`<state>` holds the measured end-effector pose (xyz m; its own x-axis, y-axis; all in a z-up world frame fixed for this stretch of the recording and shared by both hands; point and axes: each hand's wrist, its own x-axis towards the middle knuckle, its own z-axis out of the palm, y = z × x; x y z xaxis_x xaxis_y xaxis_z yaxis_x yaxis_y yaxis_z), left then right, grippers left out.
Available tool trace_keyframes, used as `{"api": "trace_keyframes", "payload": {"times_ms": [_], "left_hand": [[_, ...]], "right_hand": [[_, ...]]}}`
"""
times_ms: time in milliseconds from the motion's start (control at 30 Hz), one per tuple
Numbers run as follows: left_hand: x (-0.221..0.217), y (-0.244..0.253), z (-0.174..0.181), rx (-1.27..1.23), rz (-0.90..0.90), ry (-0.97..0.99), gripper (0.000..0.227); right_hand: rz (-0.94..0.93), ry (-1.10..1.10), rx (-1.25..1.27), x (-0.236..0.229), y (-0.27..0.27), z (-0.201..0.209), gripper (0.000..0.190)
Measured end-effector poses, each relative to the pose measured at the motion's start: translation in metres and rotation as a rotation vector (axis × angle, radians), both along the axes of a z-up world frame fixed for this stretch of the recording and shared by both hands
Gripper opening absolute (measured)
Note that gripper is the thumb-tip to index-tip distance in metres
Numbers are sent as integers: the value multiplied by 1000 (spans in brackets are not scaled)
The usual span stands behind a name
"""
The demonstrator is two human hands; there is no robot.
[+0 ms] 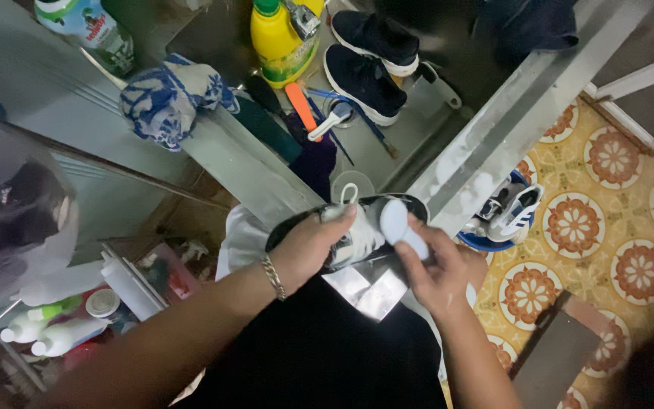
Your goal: The person cleans several shoes in a sink, using a brush and white cleaning foam, and rinsing them with water from a faucet.
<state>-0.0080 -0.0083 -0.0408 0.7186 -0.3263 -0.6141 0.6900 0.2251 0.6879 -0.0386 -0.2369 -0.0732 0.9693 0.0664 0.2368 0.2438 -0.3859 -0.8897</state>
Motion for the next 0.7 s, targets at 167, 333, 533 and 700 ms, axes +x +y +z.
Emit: {"api": "trace_keyframes", "payload": {"times_ms": [167,333,533,700], "left_hand": [[-3,-10,-7,201,95,5,61],[0,-17,-3,-85,284,154,52],[-7,-11,-7,231,-14,-213,73],[-4,-17,-12,-244,295,172,51]], "right_hand": [[167,-45,-85,-13,18,41,38],[91,-72,-376,10,1,55,42],[317,-101,-118,-15,16,44,38],[46,123,-336,11,-2,39,40]]}}
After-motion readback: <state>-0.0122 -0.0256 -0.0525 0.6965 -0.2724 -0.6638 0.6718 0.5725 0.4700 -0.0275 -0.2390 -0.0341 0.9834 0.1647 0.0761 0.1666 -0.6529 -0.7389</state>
